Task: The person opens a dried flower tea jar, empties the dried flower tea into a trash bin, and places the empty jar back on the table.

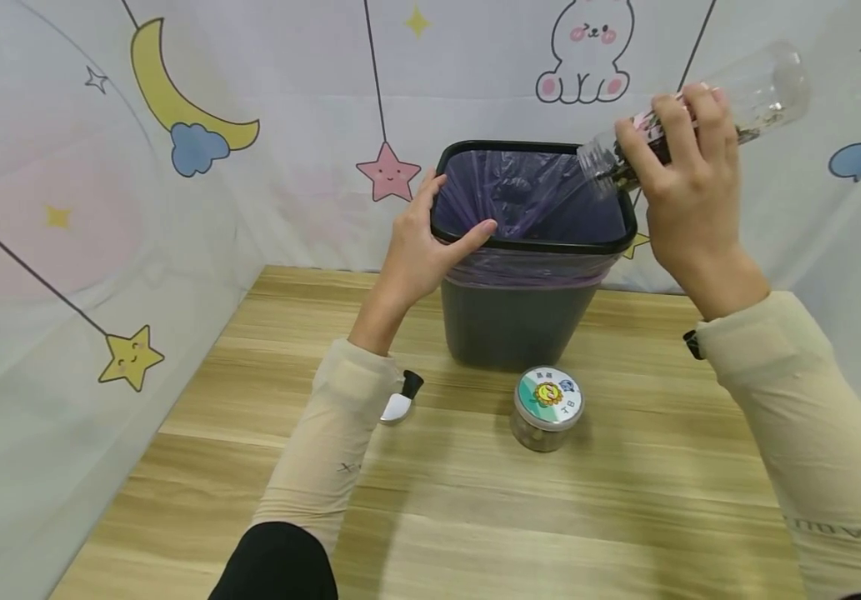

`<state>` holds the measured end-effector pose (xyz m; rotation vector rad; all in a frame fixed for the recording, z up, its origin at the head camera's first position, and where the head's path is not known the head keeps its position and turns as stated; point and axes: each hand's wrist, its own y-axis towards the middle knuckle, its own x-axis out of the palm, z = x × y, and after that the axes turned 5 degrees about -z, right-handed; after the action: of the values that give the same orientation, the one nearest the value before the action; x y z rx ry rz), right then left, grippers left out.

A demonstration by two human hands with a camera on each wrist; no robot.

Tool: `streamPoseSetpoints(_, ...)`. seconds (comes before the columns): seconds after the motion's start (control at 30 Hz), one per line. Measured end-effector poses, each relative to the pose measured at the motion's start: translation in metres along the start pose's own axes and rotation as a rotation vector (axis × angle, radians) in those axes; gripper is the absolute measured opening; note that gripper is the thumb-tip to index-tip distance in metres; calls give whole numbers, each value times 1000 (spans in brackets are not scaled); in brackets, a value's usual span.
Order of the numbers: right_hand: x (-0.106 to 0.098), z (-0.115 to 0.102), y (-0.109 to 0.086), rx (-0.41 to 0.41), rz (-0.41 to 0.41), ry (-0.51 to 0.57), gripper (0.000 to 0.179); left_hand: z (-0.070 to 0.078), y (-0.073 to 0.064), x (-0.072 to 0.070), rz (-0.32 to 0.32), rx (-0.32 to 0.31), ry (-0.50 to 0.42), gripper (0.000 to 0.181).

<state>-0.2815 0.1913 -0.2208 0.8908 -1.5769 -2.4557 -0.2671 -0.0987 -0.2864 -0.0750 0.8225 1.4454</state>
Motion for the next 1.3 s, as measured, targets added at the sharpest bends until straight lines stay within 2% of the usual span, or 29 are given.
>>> streamPoseSetpoints(0.27,-4,1,2,70,20,-7,43,0,0,0,2,4,-5,98)
streamPoseSetpoints(0.37,-4,1,2,41,29,-30,41,0,0,-1,4,7,-5,98)
streamPoseSetpoints(0.73,-2,-2,1,26,49,-61,38,-1,1,-1,2,7,-9,98)
streamPoseSetpoints(1.3,-3,1,-2,31,32,-32,38,0,0,0,5,1,-13,98)
